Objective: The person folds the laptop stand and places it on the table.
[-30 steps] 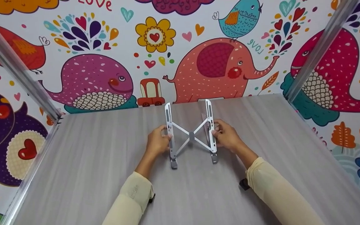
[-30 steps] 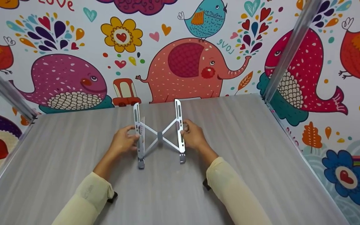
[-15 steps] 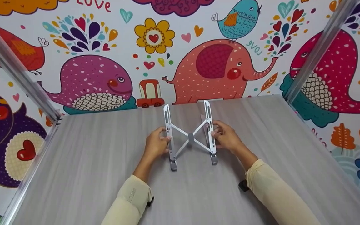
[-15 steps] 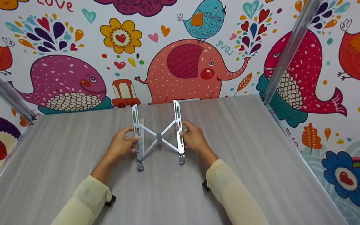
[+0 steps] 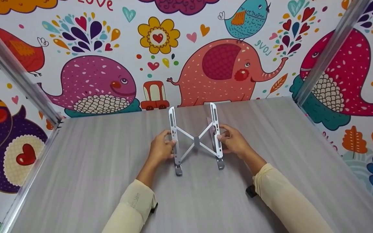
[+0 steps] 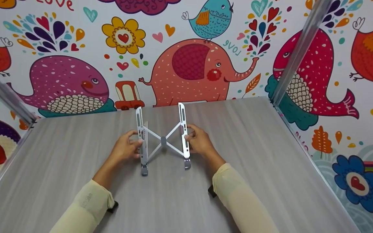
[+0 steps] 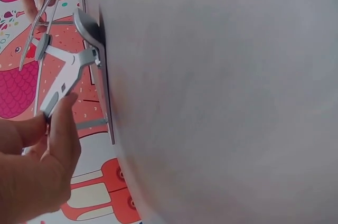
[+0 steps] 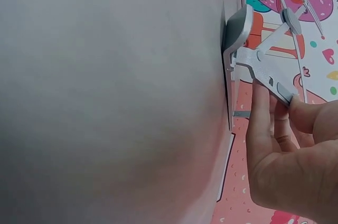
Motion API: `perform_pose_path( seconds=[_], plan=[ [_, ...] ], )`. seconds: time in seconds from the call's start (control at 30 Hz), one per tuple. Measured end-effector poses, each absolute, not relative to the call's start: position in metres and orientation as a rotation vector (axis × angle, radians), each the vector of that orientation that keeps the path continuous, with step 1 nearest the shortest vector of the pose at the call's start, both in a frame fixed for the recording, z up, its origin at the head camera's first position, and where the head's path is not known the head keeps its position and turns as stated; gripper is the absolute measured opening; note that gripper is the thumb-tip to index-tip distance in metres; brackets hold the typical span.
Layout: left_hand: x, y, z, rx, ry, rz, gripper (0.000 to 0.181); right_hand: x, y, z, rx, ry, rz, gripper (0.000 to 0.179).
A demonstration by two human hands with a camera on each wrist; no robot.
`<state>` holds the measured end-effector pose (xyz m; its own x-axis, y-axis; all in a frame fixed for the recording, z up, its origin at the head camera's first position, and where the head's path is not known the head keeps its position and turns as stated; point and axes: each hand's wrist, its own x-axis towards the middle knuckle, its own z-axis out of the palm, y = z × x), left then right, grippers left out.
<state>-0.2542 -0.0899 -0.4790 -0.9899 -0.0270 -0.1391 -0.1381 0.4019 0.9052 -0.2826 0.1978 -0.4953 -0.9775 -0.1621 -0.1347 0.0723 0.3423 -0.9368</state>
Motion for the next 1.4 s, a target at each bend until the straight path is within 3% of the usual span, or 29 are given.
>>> perform_pose_path(
  seconds=[1.17, 1.4],
  plan=[
    [-0.256, -0.071, -0.479, -0.179, 2.499, 1.693, 0.035, -0.286, 0.180, -0.493, -0.069, 2.335, -1.724, 0.043],
    [-0.258, -0.065, -0.479, -0.163, 2.484, 1.729, 0.028, -0.284, 0.172, -0.491, -0.060, 2.369, -1.688, 0.042]
  ],
)
